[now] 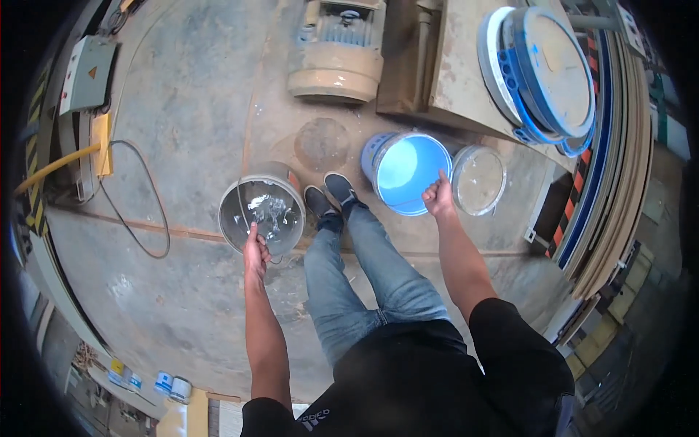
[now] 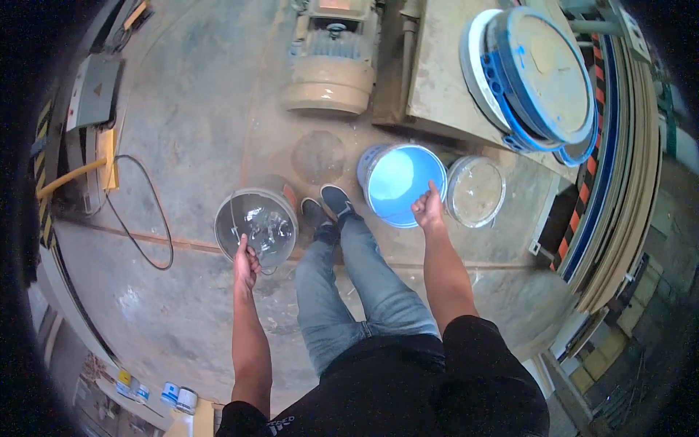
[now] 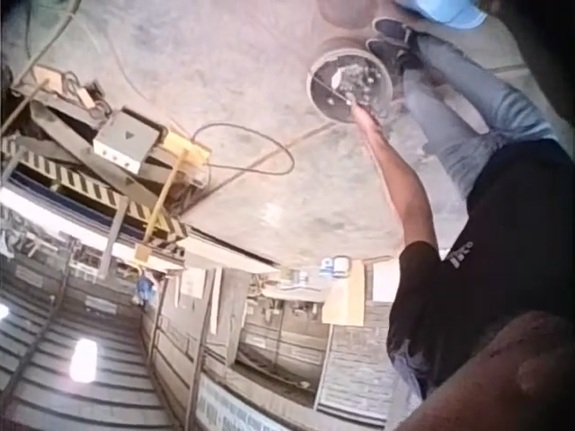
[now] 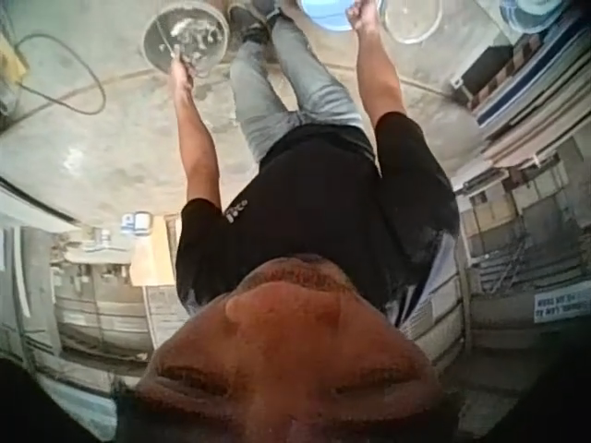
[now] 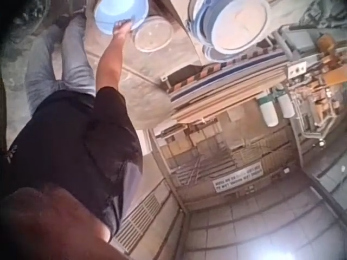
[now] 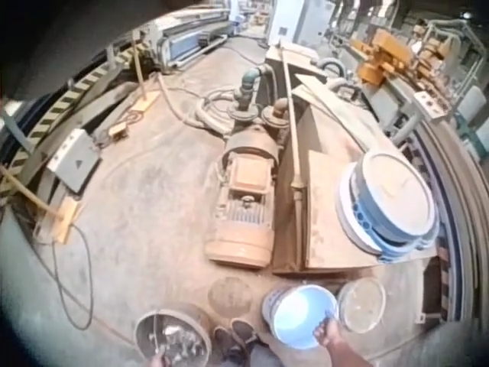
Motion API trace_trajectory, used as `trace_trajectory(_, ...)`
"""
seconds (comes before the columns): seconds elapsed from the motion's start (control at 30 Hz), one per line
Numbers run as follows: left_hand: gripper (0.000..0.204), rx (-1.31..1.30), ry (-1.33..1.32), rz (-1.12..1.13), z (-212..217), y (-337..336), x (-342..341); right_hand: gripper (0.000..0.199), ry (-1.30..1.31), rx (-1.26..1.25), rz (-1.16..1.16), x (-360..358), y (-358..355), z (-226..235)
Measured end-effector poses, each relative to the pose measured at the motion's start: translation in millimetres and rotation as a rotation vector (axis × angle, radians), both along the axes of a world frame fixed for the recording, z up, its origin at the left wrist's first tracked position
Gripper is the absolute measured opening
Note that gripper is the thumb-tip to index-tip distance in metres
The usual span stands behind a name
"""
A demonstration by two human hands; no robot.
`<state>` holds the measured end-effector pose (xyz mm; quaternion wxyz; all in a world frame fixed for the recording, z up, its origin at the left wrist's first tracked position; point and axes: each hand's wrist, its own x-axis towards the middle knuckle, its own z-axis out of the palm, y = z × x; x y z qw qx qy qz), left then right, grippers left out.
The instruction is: The recorder is collecting buckets of liquid and pouring them into a large machine intake on a production floor.
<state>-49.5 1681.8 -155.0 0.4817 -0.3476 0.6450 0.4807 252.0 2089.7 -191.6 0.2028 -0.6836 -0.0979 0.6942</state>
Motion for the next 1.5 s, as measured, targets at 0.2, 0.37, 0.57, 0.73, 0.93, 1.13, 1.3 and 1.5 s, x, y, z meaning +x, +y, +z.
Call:
trace_trajectory(0.2, 0.052, -0.121, 0.116, -0.051, 11, -41, -13, 0.040, -0.084, -0.096, 0.077, -12, -2, 3)
trace_trajectory(0.37, 0.053, -0.187, 0.299, -0.171, 10, -41, 0, 0.027, -0.097, -0.090, 0.247, 40, 13, -43)
trace_trajectory(0.57, 0.047, -0.220, 0.260, 0.052, 35, -97, 64, 0.030, -0.211, -0.070, 0.086, 48, 10, -32)
trace_trajectory(0.73, 0.046, -0.078, 0.131, 0.696, 77, -163, 141, 0.022, -0.214, -0.024, 0.218, 25, -18, 30)
trace_trajectory(0.93, 0.042, -0.148, 0.127, 0.902, 146, -225, 220, 0.021, -0.302, -0.028, 0.252, 15, -38, 85)
trace_trajectory(1.13, 0.042, -0.116, 0.046, 1.176, 159, -317, 307, 0.016, -0.247, 0.014, 0.351, -10, -96, 120)
trace_trajectory(1.3, 0.038, -0.010, 0.192, 1.446, 155, -380, 372, 0.015, -0.244, 0.074, 0.305, -35, -170, 131)
trace_trajectory(1.5, 0.055, 0.090, 0.392, 1.643, 146, -443, 472, 0.036, -0.057, 0.513, 1.383, -44, -176, 63)
